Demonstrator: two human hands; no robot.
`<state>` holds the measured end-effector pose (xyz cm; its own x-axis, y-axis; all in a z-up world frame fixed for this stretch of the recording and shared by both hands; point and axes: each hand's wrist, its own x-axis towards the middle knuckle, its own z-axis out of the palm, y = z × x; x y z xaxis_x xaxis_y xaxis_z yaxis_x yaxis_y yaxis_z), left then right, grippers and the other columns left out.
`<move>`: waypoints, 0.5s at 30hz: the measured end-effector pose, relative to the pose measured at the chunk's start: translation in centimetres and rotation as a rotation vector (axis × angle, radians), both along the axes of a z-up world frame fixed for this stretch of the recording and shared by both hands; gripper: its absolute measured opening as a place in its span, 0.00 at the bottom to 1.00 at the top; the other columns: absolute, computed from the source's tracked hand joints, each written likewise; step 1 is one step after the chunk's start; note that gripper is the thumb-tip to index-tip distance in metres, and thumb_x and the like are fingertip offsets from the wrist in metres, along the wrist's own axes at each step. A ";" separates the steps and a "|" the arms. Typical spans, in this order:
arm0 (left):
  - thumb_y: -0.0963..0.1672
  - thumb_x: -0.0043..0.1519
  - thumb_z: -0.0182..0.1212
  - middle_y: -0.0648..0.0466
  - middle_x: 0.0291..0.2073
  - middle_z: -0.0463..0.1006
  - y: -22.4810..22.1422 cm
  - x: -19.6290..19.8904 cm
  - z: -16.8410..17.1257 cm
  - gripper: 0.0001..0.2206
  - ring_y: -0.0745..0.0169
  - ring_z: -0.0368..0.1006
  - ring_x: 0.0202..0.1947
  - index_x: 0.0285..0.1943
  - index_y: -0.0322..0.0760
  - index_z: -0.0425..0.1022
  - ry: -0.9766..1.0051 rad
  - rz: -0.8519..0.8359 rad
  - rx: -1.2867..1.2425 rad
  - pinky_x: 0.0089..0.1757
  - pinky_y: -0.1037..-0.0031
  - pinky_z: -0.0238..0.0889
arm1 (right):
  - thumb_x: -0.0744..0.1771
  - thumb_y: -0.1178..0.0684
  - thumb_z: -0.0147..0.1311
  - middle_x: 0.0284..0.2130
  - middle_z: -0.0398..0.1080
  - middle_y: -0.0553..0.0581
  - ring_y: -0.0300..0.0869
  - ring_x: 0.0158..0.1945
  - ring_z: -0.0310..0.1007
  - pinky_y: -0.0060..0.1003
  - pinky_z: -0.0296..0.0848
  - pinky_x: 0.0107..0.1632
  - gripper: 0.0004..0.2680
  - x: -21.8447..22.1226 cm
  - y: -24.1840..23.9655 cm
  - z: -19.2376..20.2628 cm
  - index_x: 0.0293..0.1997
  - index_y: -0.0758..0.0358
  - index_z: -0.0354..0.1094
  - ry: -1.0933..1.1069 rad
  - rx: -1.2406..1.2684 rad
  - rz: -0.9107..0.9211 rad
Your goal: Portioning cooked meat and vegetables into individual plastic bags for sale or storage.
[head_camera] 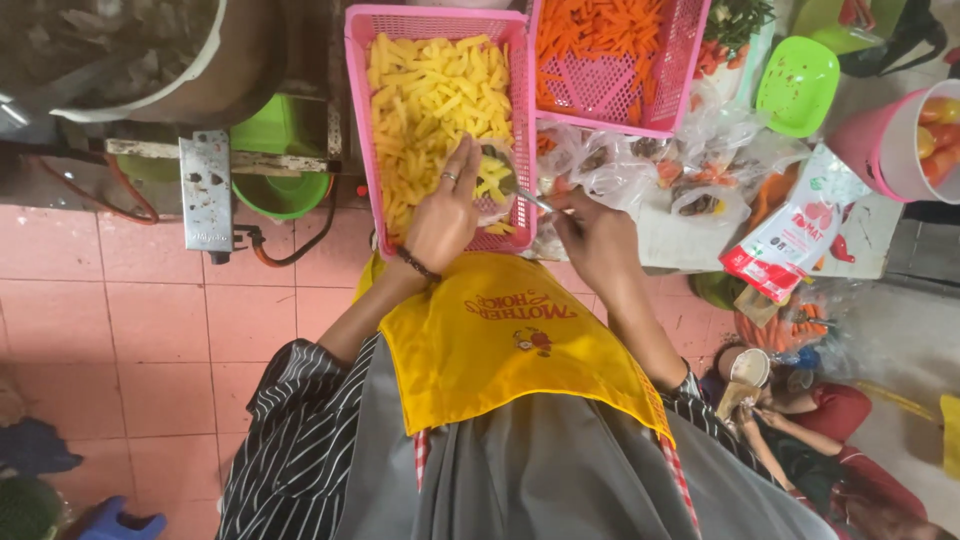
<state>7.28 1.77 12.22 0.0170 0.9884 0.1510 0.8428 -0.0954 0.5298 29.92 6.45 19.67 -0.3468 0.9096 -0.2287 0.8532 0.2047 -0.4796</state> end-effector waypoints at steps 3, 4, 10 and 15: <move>0.34 0.57 0.55 0.40 0.74 0.53 1.0 0.5 -1.8 0.35 0.26 0.76 0.47 0.78 0.28 0.51 -0.241 0.061 -0.081 0.46 0.50 0.77 | 0.68 0.54 0.55 0.36 0.71 0.57 0.56 0.38 0.79 0.50 0.79 0.41 0.07 -2.1 -1.6 1.1 0.50 0.46 0.74 -0.187 0.245 0.150; 0.34 0.57 0.55 0.40 0.74 0.53 1.0 0.2 -2.8 0.35 0.26 0.76 0.47 0.78 0.28 0.51 -0.240 0.047 -0.077 0.46 0.50 0.77 | 0.68 0.54 0.55 0.36 0.71 0.57 0.56 0.38 0.79 0.50 0.79 0.41 0.07 -1.4 -1.2 0.8 0.50 0.46 0.74 -0.189 0.250 0.136; 0.36 0.53 0.54 0.37 0.69 0.61 1.6 -1.2 -6.0 0.35 0.30 0.70 0.58 0.75 0.28 0.57 -0.220 0.130 -0.028 0.52 0.49 0.71 | 0.70 0.54 0.53 0.37 0.75 0.50 0.54 0.42 0.79 0.52 0.77 0.44 0.09 4.4 4.5 1.9 0.53 0.39 0.73 0.008 0.144 -0.049; 0.37 0.54 0.53 0.37 0.69 0.63 2.0 -0.7 -2.3 0.35 0.30 0.72 0.56 0.77 0.33 0.59 -0.313 0.079 0.059 0.50 0.52 0.70 | 0.67 0.46 0.54 0.30 0.78 0.53 0.59 0.42 0.80 0.55 0.77 0.45 0.06 14.4 15.9 -8.7 0.45 0.39 0.76 -0.358 0.118 -0.356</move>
